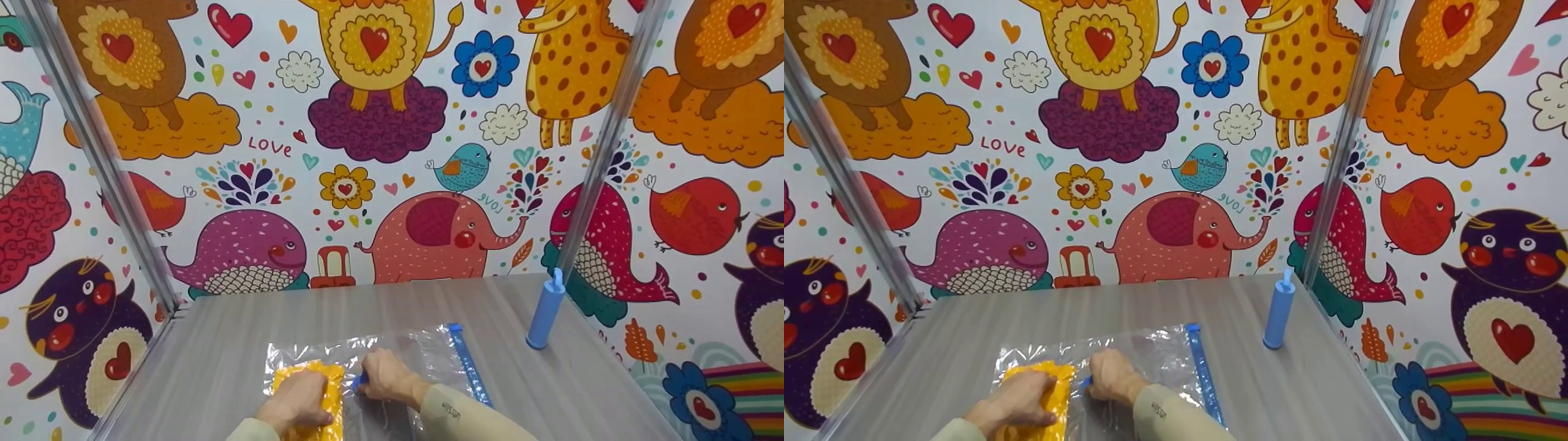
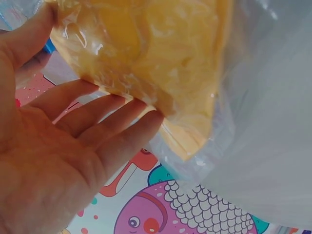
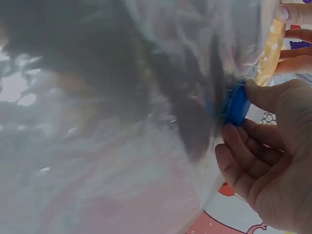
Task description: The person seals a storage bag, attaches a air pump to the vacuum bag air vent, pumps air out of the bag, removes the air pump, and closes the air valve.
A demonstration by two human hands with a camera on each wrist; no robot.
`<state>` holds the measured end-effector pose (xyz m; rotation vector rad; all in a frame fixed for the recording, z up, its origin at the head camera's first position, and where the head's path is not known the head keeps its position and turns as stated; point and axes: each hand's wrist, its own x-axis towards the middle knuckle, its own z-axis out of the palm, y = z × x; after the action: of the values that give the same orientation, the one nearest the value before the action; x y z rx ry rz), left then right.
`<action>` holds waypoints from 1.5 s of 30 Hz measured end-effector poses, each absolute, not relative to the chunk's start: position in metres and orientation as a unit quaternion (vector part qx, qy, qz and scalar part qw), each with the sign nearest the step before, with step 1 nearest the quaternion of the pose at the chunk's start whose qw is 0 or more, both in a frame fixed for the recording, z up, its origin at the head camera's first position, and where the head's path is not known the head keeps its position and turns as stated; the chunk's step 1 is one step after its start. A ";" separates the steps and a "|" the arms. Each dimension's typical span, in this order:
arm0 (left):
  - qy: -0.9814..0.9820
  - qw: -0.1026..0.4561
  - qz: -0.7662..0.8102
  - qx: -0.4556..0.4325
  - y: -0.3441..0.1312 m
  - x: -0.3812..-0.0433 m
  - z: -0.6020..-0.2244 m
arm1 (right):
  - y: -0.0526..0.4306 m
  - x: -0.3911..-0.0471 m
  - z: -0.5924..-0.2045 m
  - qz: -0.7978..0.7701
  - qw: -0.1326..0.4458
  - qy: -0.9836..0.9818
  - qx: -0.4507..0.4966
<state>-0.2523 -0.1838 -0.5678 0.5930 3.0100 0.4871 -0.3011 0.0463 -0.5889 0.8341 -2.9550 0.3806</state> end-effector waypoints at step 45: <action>0.961 -0.224 0.126 0.097 -0.101 -0.279 -0.598 | 0.151 -0.302 -0.586 0.091 0.194 -0.956 0.201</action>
<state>-0.2788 -0.1006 -0.5983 0.3585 3.5462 0.4634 -0.3022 0.1512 -0.5863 0.5639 -2.6804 0.2558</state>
